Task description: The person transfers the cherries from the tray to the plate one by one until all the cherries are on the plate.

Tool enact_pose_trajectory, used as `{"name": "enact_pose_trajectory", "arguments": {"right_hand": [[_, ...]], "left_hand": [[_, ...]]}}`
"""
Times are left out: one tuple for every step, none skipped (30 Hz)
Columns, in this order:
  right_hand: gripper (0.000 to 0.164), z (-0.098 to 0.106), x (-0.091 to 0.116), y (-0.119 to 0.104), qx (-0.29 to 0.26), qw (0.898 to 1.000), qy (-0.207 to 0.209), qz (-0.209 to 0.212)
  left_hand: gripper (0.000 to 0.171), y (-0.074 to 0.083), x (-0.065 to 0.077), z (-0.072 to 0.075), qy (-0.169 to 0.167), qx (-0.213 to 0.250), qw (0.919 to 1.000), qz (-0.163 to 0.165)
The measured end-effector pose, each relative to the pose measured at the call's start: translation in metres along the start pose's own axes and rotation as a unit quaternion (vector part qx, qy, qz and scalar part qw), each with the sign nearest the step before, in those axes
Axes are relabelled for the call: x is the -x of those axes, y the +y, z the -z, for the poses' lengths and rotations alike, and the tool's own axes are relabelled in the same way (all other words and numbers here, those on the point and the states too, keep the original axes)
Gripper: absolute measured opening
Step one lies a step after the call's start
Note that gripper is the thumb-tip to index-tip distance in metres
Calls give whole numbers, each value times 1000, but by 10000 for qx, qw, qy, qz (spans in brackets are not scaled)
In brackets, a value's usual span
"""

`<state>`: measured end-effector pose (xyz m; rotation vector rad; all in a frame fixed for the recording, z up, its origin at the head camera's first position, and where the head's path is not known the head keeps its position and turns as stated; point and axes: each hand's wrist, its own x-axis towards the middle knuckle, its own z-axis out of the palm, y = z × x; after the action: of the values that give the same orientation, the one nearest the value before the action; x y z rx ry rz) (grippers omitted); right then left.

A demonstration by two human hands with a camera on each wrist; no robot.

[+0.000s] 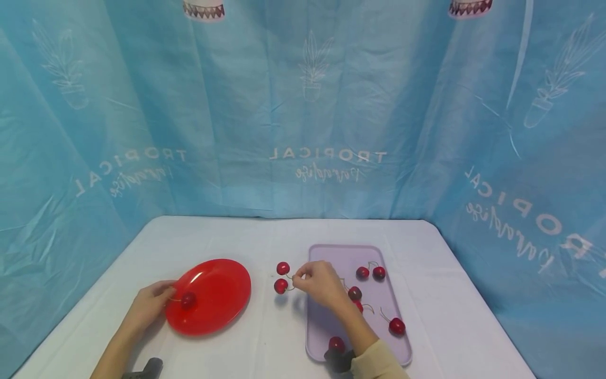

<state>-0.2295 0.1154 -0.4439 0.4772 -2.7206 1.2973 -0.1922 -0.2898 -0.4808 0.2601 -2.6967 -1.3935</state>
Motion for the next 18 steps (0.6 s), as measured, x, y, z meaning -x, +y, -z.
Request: {"name": "enact_pose_trajectory", "arguments": {"right_hand": [[7,-1,0,0,-1,10000,-22,-1],[7,-3,-1,0,-13,10000,-53,17],[8,-4,-1,0,-21,10000,-85,-3],[8,-6,-2,0,-30,9999,-121,-5],[8,-7,-3,-1,-41,9999,-146,0],[9,-8,-3,-1,-42,9999,-162,2],[9,-10,-4,-2,-65,9998,-178,38],[9,-11,-5,-2,-80,9998,-186,64],[9,-12,-6,-3,-91,9998,-190,60],[9,-14,-7,-3,-95,9997,-191,88],[8,-15,-7,-4,-108,9997,-188,104],[8,-16,-8,-4,-116,9997,-196,122],[8,-17,-9,-5,-131,9996,-204,160],[8,-18,-9,-5,-130,9996,-214,154],[8,-19,-9,-6,-142,9995,-234,150],[9,-19,-9,-7,-142,9995,-254,152],[9,-20,-10,-8,-150,9994,-270,146],[9,-20,-10,-8,-152,9994,-284,135]], "left_hand": [[41,0,0,0,3,-14,10000,4],[41,-1,0,0,5,-29,10000,7],[41,-1,0,-1,5,-38,10000,10],[41,-2,0,-1,6,-53,10000,21],[41,-2,0,-1,5,-61,10000,29],[41,-3,0,-2,6,-62,10000,37],[41,-3,-1,-2,8,-68,10000,36],[41,-3,-1,-2,14,-66,10000,58],[41,-3,-1,-2,22,-64,10000,66],[41,-3,-1,-2,29,-64,10000,66],[41,-3,-1,-2,31,-58,10000,59],[41,-3,-1,-2,34,-56,10000,49],[41,-3,-1,-2,31,-53,10000,37],[41,-3,-1,-2,32,-55,10000,28],[41,-3,-2,-2,31,-62,10000,-5],[41,-4,-2,-2,27,-63,10000,-21],[41,-4,-2,-2,29,-69,10000,-17],[41,-4,-2,-2,28,-77,10000,3]]}}
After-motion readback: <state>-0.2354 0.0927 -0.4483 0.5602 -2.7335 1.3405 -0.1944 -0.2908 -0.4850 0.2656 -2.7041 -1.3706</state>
